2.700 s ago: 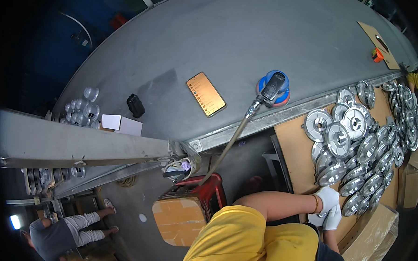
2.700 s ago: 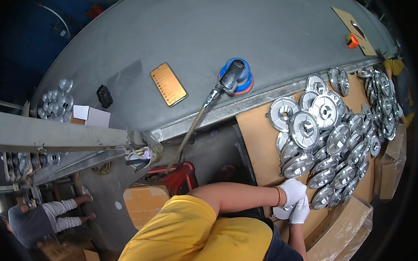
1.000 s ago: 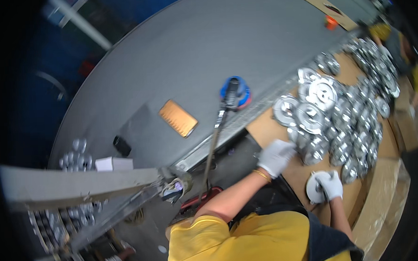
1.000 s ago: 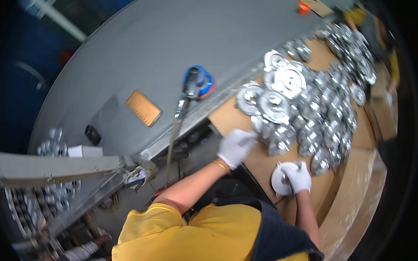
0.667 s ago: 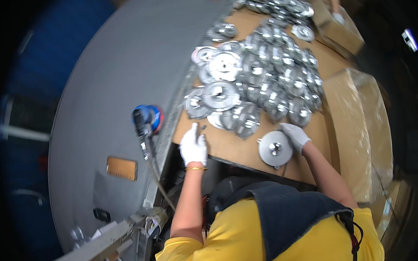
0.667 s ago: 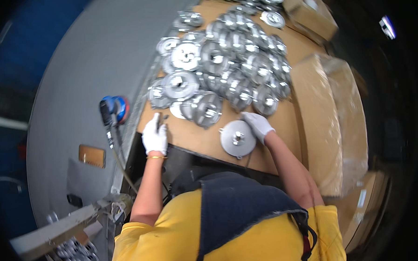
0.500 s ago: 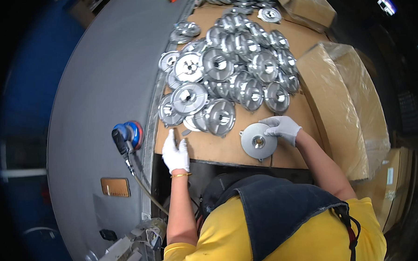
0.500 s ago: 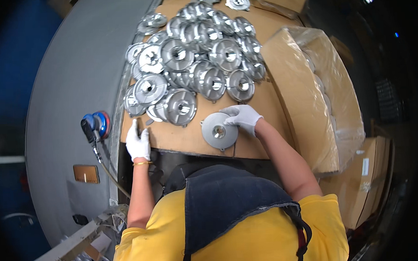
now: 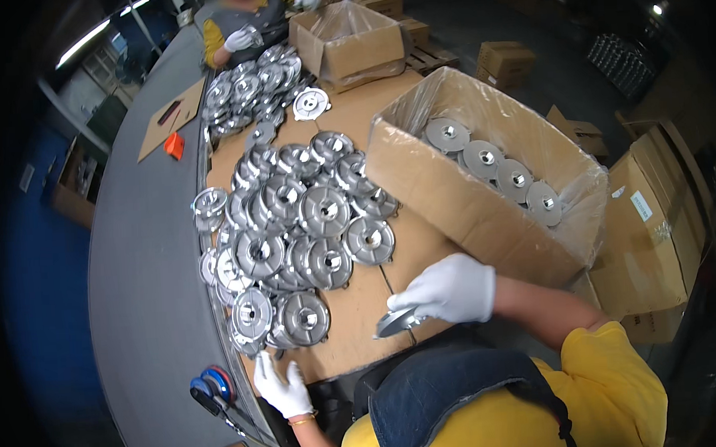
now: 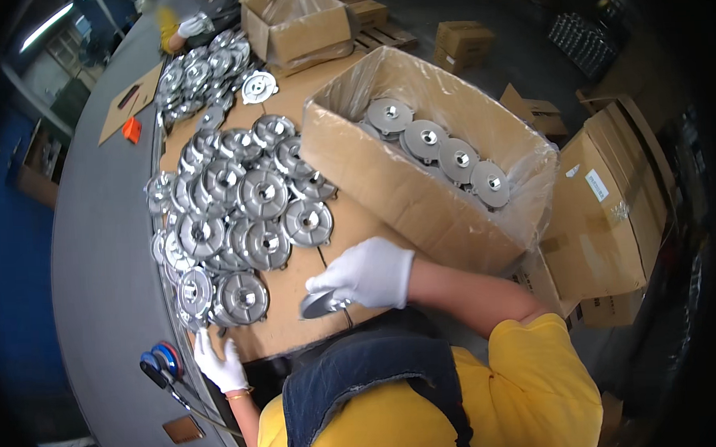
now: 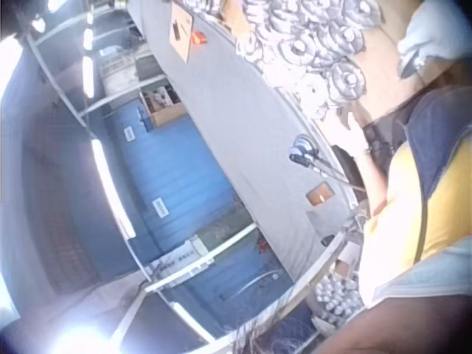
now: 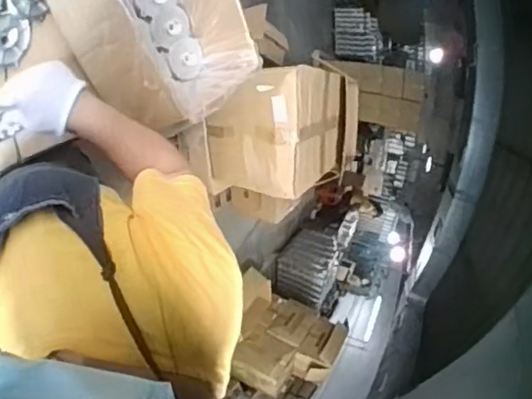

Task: The person sorts circular metal parts by hand, taking them from a pile and placing them into boxes.

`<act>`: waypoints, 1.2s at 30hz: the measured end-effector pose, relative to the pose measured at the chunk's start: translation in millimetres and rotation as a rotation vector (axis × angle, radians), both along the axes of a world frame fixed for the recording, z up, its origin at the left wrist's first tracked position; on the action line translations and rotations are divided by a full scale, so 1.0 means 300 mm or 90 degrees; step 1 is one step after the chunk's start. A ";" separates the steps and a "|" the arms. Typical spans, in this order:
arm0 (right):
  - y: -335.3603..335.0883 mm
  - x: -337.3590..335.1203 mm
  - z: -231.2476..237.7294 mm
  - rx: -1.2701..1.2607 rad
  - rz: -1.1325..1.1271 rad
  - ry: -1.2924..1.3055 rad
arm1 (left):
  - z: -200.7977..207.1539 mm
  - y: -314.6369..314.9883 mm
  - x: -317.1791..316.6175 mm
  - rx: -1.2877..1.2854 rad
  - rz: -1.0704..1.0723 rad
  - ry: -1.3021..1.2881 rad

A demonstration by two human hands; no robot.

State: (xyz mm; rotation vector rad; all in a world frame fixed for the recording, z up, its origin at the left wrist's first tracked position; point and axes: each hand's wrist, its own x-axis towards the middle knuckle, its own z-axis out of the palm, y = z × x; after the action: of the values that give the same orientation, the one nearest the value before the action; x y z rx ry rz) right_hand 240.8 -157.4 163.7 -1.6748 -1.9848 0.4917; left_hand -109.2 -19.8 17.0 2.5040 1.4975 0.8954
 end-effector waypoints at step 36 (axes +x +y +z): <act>0.274 0.888 -0.344 -0.272 -0.244 -0.232 | 0.060 -0.149 0.182 -0.121 0.165 0.145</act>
State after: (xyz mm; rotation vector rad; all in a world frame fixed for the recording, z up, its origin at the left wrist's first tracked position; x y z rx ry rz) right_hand 507.2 -75.1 60.4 -2.4998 -1.8040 0.5208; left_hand -54.6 -64.5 35.0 2.3755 1.9097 0.4771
